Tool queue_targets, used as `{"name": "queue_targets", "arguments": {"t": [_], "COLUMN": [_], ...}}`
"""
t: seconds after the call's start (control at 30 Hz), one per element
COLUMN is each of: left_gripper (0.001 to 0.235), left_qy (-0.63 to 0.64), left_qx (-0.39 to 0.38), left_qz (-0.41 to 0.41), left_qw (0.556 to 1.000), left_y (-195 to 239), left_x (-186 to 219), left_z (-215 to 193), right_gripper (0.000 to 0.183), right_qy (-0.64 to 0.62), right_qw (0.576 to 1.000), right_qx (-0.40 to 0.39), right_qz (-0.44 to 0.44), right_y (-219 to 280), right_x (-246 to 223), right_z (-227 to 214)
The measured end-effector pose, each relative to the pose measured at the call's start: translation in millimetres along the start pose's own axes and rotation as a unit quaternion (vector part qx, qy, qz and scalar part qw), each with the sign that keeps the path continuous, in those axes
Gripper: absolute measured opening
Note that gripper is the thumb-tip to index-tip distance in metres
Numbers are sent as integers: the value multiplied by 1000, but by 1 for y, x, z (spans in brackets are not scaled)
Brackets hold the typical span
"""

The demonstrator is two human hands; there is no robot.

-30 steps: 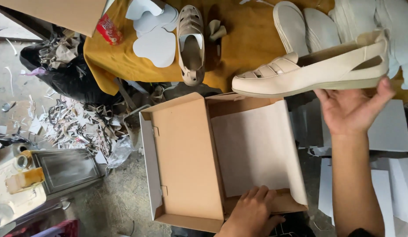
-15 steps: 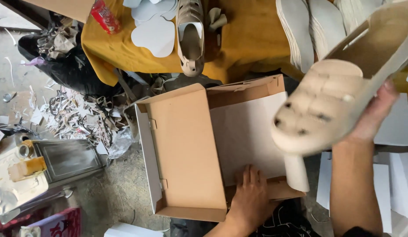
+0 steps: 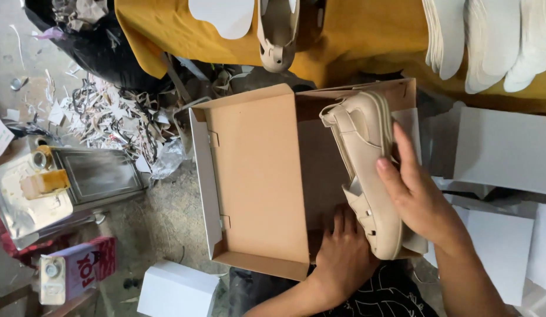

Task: Inspecting shoes, wrapping them in protective paper, and placing them into cardboard boxes for shipment.

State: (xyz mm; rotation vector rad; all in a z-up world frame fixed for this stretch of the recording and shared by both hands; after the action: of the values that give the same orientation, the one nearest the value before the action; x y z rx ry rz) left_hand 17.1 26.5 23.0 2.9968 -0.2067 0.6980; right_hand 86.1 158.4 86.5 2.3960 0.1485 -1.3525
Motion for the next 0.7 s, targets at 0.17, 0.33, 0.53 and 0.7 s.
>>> {"name": "queue_targets", "arguments": {"t": [0.17, 0.33, 0.53, 0.7], "left_gripper": [104, 116, 110, 114], "left_qy": [-55, -61, -49, -27], "left_qx": [-64, -118, -159, -152], "left_qz": [0, -5, -17, -10], "left_qw": [996, 991, 986, 988], "left_y": [5, 3, 2, 6], "left_x": [-8, -10, -10, -15], "left_z": [29, 40, 36, 51], "right_gripper": [69, 75, 71, 79], "right_qy": [109, 126, 282, 331], "right_qw": [987, 991, 945, 894], "right_qx": [34, 43, 90, 150], "right_qz": [115, 27, -140, -263], "right_y": [-7, -16, -18, -8], "right_x": [18, 25, 26, -2], "right_z": [0, 14, 24, 22]}}
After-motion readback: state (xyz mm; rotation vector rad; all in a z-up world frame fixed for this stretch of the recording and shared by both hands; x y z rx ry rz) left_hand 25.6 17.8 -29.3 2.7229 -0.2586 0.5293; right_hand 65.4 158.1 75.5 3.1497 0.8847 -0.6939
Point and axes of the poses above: each hand's wrist, its own y-axis away from the middle knuckle, its own z-axis out of the palm, x = y × z, the point moved 8 cm from there along -y, towards the middle knuckle, and after that the axes turned 5 degrees about -z, right-handed, at the moved point
